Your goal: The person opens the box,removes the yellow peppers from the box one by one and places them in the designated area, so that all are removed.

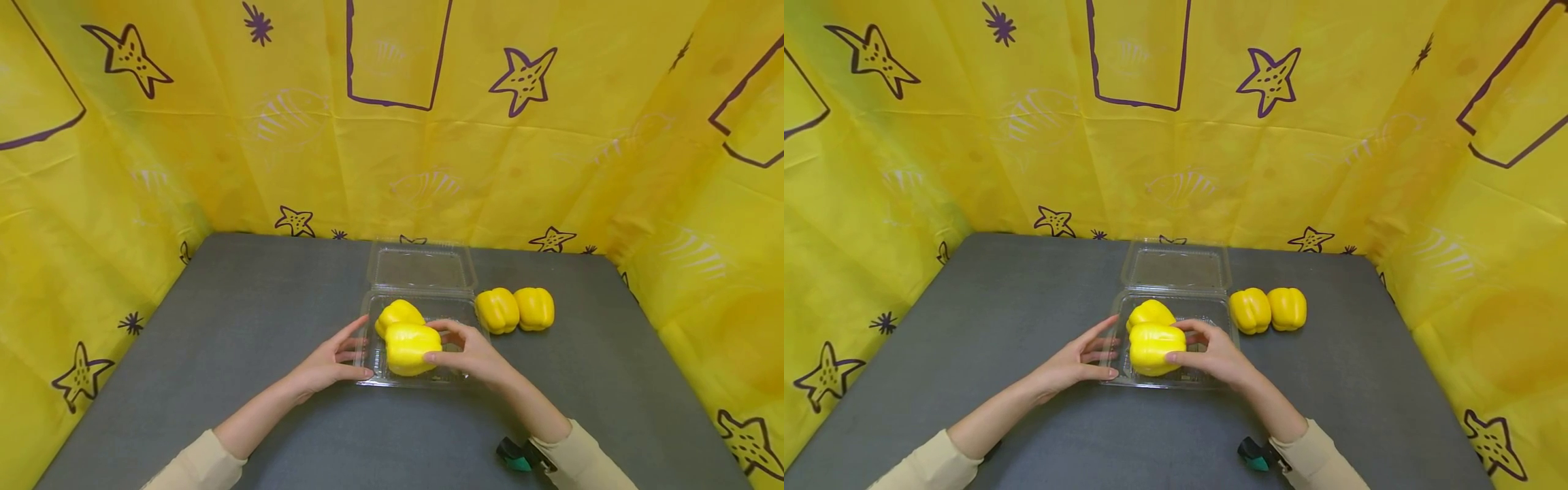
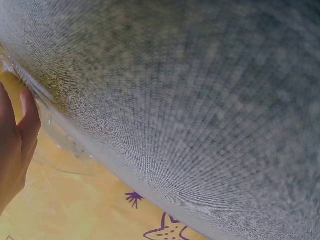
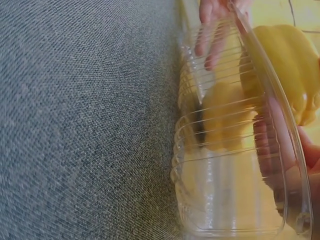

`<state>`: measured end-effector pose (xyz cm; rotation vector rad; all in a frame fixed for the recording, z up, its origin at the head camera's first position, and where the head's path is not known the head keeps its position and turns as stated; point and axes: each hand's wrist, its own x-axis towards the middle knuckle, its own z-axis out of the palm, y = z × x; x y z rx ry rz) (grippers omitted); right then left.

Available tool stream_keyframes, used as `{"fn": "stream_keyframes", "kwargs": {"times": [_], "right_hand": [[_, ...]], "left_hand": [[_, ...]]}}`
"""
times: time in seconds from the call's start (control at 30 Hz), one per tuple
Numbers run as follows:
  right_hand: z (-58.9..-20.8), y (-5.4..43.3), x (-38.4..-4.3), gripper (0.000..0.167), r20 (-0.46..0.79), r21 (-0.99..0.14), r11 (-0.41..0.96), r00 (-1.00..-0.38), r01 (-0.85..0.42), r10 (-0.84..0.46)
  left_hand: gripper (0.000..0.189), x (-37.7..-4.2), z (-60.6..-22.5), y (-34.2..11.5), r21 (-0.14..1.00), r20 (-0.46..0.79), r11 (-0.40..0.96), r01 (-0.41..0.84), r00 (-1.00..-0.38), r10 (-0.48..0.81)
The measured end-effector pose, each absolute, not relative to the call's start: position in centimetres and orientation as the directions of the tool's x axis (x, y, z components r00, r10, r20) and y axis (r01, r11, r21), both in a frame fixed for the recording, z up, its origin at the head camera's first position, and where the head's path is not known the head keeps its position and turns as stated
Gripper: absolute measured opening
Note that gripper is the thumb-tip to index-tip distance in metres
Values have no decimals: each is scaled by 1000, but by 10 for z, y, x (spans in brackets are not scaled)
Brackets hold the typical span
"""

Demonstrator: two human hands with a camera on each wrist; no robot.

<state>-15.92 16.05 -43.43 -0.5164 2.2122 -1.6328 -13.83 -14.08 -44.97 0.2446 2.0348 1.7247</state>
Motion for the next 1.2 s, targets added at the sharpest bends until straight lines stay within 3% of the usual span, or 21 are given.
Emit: {"fn": "stream_keyframes", "kwargs": {"times": [0.37,1.2], "right_hand": [[-427,167,-157,50,-40,-972,225,-889,-71,-456],[-425,191,-156,51,-61,-966,257,-934,-34,-352]], "left_hand": [[95,-138,-450,-141,969,-227,190,-158,-874,430],[95,-139,-449,-140,964,-249,194,-182,-874,418]]}}
